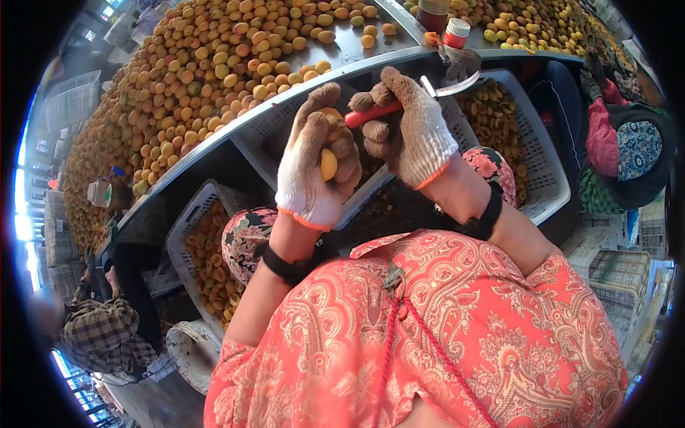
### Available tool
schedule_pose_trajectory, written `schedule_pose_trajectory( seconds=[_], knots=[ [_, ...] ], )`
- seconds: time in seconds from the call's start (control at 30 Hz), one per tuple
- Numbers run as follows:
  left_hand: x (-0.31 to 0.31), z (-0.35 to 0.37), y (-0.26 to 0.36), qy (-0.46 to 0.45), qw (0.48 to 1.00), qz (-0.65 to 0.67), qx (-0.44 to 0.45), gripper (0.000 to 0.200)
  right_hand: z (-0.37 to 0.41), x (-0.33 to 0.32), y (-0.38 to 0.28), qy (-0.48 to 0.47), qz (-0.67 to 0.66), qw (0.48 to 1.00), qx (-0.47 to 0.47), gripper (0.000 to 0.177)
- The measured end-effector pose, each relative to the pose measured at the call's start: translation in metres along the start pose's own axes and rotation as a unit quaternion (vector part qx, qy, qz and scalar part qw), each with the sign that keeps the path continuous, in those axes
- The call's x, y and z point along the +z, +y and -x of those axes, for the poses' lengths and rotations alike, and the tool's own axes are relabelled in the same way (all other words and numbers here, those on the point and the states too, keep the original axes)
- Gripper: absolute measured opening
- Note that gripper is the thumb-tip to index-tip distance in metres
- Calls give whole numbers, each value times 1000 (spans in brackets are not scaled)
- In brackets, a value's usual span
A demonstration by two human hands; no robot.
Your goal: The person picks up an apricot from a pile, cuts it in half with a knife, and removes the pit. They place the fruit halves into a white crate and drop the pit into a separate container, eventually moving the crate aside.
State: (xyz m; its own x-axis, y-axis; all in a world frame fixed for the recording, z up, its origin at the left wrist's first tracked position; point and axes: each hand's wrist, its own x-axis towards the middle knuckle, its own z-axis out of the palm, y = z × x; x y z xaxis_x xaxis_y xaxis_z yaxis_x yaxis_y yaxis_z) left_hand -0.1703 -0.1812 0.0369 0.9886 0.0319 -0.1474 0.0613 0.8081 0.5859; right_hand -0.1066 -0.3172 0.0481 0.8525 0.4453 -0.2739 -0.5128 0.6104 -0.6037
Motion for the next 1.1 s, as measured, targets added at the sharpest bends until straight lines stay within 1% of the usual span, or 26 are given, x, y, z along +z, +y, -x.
schedule_pose_trajectory(
  seconds=[0.03, 0.1, 0.13, 0.17, 0.23, 0.3, 0.33, 0.37, 0.43, 0.5, 0.53, 0.57, 0.6, 0.63, 0.67, 0.7, 0.73, 0.77, 0.8, 0.83, 0.87, 0.9, 0.97, 1.03, 1.07, 1.1],
  knots=[
    [-3, -3, 0, 1, 1000, -1, 1, 28, -4, -4, 4, -1, 0, 1000, 2, 33],
    [-18, -14, -5, 10, 980, -198, 4, 28, -14, -15, 9, 71, -57, 995, 47, 31],
    [-34, -23, -6, -10, 942, -333, 37, 27, -18, -20, 10, 88, -36, 994, 52, 32],
    [-64, -42, -19, -24, 812, -555, 180, 27, -24, -23, 13, 87, -38, 994, 56, 32],
    [-83, -51, -7, -83, 564, -773, 278, 25, -34, -27, 17, 143, 29, 989, 31, 31],
    [-103, -60, 9, -75, 443, -888, 97, 22, -44, -33, 17, 153, -13, 988, 15, 31],
    [-114, -64, 17, -59, 452, -883, 116, 20, -50, -39, 18, 140, 51, 989, -8, 31],
    [-123, -68, 24, 8, 476, -874, 100, 17, -55, -44, 19, 128, 113, 985, -33, 32],
    [-117, -67, 47, 64, 514, -843, 147, 16, -58, -54, 25, 122, 120, 985, -9, 32],
    [-103, -53, 66, 88, 612, -770, 155, 18, -59, -62, 33, 156, 175, 972, 13, 30],
    [-94, -40, 74, 136, 705, -689, 93, 16, -61, -68, 34, 155, 168, 973, 10, 30],
    [-96, -28, 85, 146, 707, -684, 107, 15, -62, -74, 33, 162, 163, 973, 29, 29],
    [-93, -14, 97, 189, 712, -671, 84, 15, -63, -80, 34, 168, 158, 972, 49, 28],
    [-109, -2, 108, 202, 731, -641, 116, 14, -65, -84, 35, 168, 151, 973, 50, 28],
    [-125, 13, 122, 221, 702, -661, 147, 15, -68, -88, 35, 109, 163, 980, 33, 27],
    [-153, 27, 141, 251, 704, -648, 146, 15, -71, -92, 33, 50, 175, 983, 15, 26],
    [-177, 43, 163, 289, 647, -696, 112, 18, -76, -94, 33, 16, 266, 964, -1, 22],
    [-207, 58, 183, 303, 516, -792, 119, 25, -84, -105, 39, -3, 399, 916, -44, 14],
    [-201, 69, 200, 348, 310, -885, -17, 34, -83, -107, 43, -4, 393, 919, -33, 11],
    [-213, 80, 219, 371, 233, -898, -34, 39, -83, -102, 46, -7, 390, 921, -26, 9],
    [-211, 78, 231, 372, 287, -881, 48, 37, -74, -88, 38, 8, 356, 934, 17, 6],
    [-203, 77, 237, 371, 339, -855, 126, 36, -76, -86, 42, 2, 348, 937, 7, 6],
    [-155, 40, 224, 336, 527, -762, 169, 30, -72, -80, 41, 8, 311, 950, 20, 7],
    [-133, -14, 204, 267, 619, -725, 140, 24, -67, -79, 38, -22, 368, 929, -9, 13],
    [-140, -50, 186, 182, 626, -737, 178, 24, -65, -78, 36, -12, 410, 912, -31, 10],
    [-142, -90, 168, 96, 624, -742, 224, 25, -72, -87, 47, -12, 451, 885, -113, 12]
  ],
)
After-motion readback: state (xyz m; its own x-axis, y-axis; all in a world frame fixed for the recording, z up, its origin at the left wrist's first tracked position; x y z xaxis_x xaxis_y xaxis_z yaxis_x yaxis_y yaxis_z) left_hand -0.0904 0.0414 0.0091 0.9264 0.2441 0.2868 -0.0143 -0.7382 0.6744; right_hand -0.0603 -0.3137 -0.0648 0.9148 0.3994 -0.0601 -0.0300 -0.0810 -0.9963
